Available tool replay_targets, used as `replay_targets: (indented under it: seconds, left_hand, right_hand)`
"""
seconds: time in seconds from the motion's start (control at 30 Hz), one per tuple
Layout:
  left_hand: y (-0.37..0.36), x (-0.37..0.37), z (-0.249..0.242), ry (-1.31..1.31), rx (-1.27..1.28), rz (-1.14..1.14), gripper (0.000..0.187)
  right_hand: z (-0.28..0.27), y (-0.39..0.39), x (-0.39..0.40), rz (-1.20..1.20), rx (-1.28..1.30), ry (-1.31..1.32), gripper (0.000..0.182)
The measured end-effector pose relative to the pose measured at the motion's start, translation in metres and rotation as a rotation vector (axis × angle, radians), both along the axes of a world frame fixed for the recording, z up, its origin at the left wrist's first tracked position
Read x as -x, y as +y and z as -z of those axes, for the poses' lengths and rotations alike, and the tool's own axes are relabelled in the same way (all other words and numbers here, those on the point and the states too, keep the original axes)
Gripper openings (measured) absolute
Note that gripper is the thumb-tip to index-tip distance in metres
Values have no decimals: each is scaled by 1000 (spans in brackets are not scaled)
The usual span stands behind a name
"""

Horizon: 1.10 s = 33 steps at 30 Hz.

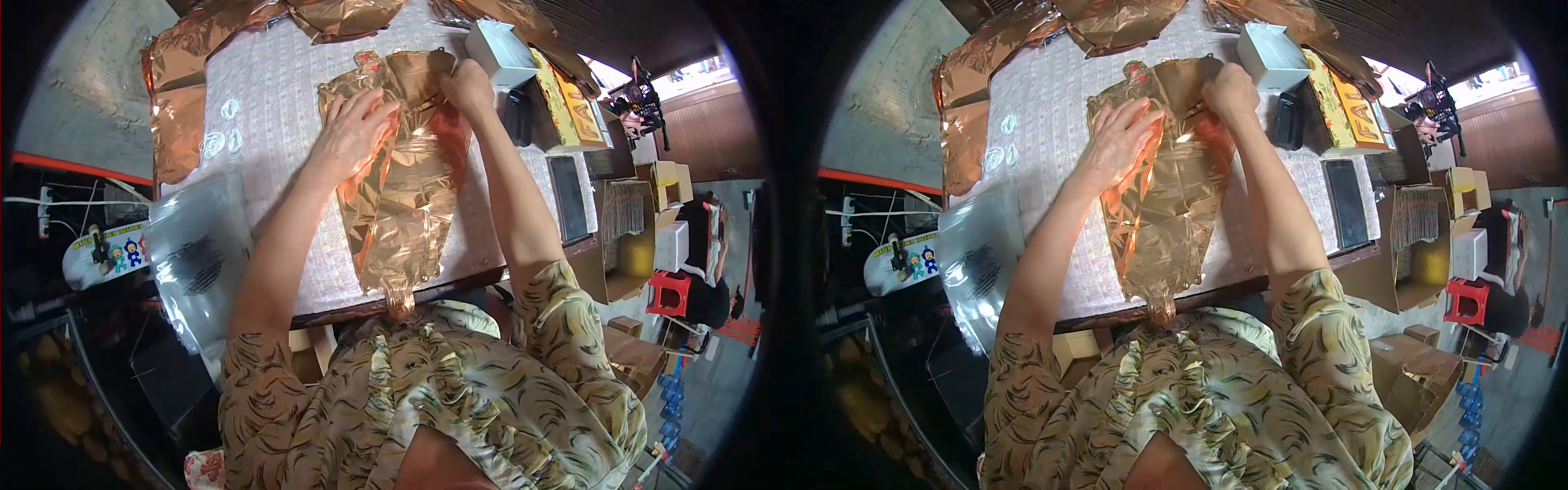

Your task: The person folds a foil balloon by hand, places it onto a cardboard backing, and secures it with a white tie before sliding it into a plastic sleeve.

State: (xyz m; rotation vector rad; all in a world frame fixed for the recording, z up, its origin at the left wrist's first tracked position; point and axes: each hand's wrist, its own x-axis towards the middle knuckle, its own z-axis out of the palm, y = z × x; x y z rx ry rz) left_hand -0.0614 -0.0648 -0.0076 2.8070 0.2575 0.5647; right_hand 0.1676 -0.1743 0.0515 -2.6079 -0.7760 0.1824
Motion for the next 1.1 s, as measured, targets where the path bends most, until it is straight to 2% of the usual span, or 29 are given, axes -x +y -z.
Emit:
replay_targets:
  seconds: [0.13, 0.27, 0.33, 0.4, 0.47, 0.5, 0.53, 0.6, 0.63, 0.7, 0.73, 0.8, 0.83, 0.9, 1.03, 1.1]
  left_hand:
    - [-1, -1, -1, 6, 13, -14, 44]
    - [0, -1, 1, 4, -9, -6, 45]
    - [1, 0, 1, 1, -5, -7, 45]
    - [1, 0, 1, -1, -35, -4, 45]
    - [-1, 0, 1, -6, -39, -5, 44]
    - [-2, -1, 0, -13, -46, -11, 44]
    - [-2, -2, -4, -13, -47, -8, 44]
    - [-1, -4, -8, 173, 6, -53, 40]
    - [-2, -4, -6, 174, 8, -54, 40]
    - [-1, -2, -3, 46, 9, -26, 40]
    - [-1, -2, 0, 44, 12, -34, 40]
    - [-1, -4, 5, -114, -74, -33, 39]
    - [-1, -4, 4, -116, -74, -34, 39]
    - [-2, -3, 2, -97, -30, -31, 40]
    - [-2, -1, -6, -5, 18, -20, 41]
    - [-4, -3, -10, 181, 98, -81, 41]
  right_hand:
    - [19, 17, -14, 76, -21, -76, 40]
    - [18, 21, -20, 30, -101, -59, 40]
    - [4, 22, -13, -22, -177, -116, 44]
    - [-8, 28, -9, -40, -198, -121, 40]
    - [-13, 39, -8, -155, -158, -157, 43]
    - [-14, 43, -2, -207, -222, -147, 43]
    - [-23, 44, 11, -264, -227, -119, 35]
    - [-31, 42, 35, -464, -620, 494, 25]
    - [-30, 35, 40, -465, -618, 495, 25]
    - [-28, 20, 44, -459, -954, 1022, 26]
    - [-15, 9, 34, -466, -948, 1025, 26]
    - [22, -16, 9, -586, -322, 27, 37]
    - [25, -23, 16, -587, -322, 26, 37]
    - [34, -50, 38, -540, -181, -339, 50]
    - [35, -58, 62, -575, -149, -307, 51]
    - [42, -56, 62, -596, -182, -355, 52]
